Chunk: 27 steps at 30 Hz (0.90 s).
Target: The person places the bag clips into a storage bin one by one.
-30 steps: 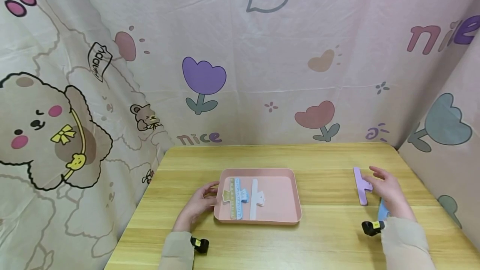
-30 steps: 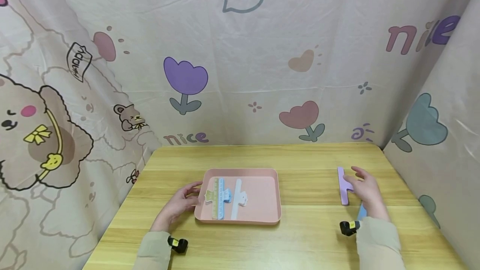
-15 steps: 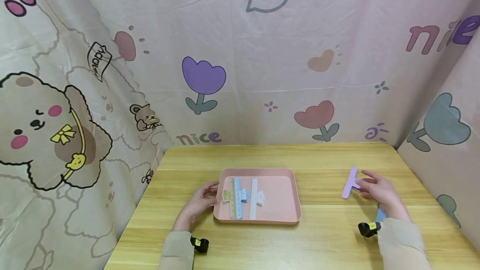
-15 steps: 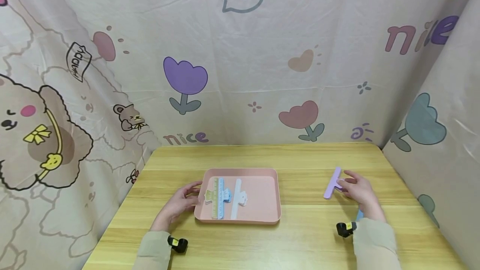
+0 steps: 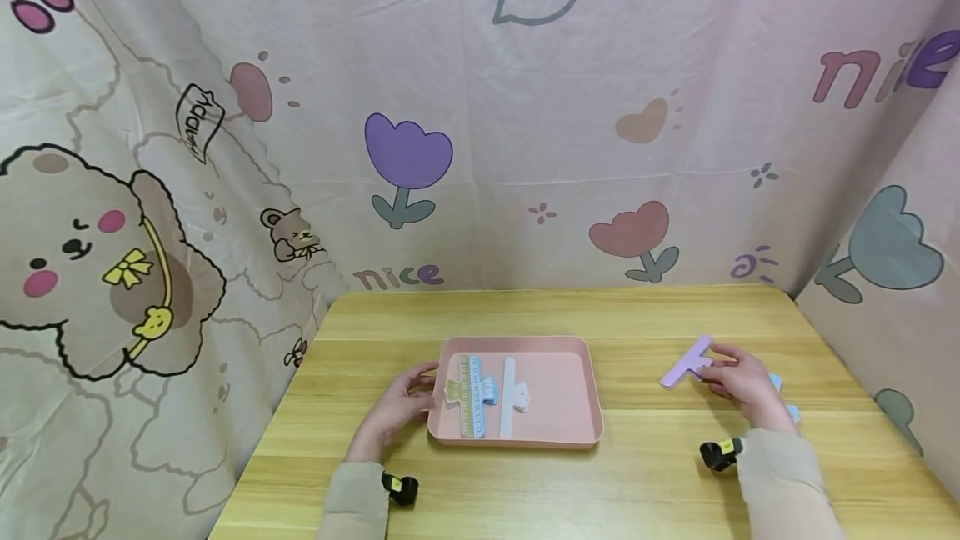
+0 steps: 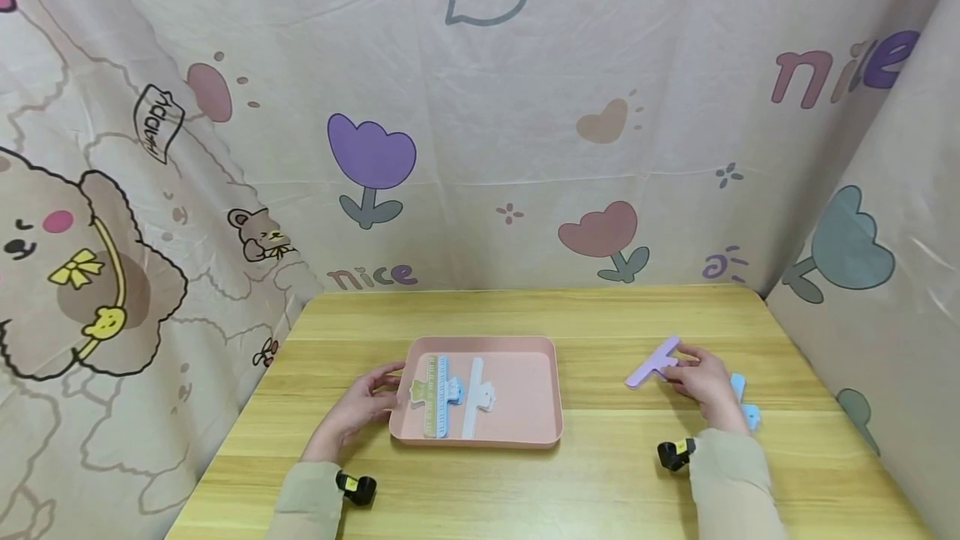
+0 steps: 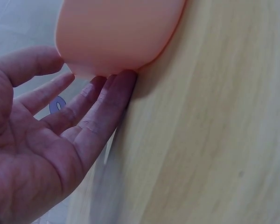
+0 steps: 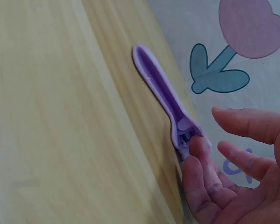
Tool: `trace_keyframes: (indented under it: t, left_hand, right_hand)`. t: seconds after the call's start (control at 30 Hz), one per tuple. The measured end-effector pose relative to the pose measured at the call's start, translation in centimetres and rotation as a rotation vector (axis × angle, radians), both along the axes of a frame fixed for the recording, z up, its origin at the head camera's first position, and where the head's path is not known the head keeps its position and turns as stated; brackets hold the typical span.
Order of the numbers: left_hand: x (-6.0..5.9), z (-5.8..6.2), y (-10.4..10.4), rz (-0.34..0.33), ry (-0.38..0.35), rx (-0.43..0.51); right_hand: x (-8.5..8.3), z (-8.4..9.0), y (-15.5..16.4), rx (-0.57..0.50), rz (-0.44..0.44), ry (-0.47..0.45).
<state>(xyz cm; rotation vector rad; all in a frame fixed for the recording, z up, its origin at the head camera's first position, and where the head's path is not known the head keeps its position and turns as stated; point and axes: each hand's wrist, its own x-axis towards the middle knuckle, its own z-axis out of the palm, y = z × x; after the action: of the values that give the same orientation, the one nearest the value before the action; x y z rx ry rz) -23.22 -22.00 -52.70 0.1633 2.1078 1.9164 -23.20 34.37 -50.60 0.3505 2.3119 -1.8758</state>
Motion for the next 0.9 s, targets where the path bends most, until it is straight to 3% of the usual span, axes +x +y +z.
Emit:
trace_keyframes:
  t: [0.23,0.9]
  left_hand:
    - [0.0,0.0,0.1,0.010,0.003,-0.009]
    - [0.1,0.1,0.0,0.002,0.004,-0.004]
  right_hand:
    - [-0.1,-0.1,-0.5,-0.014,-0.074,-0.047]
    - [-0.5,-1.1,-1.1,0.157,-0.148,-0.032]
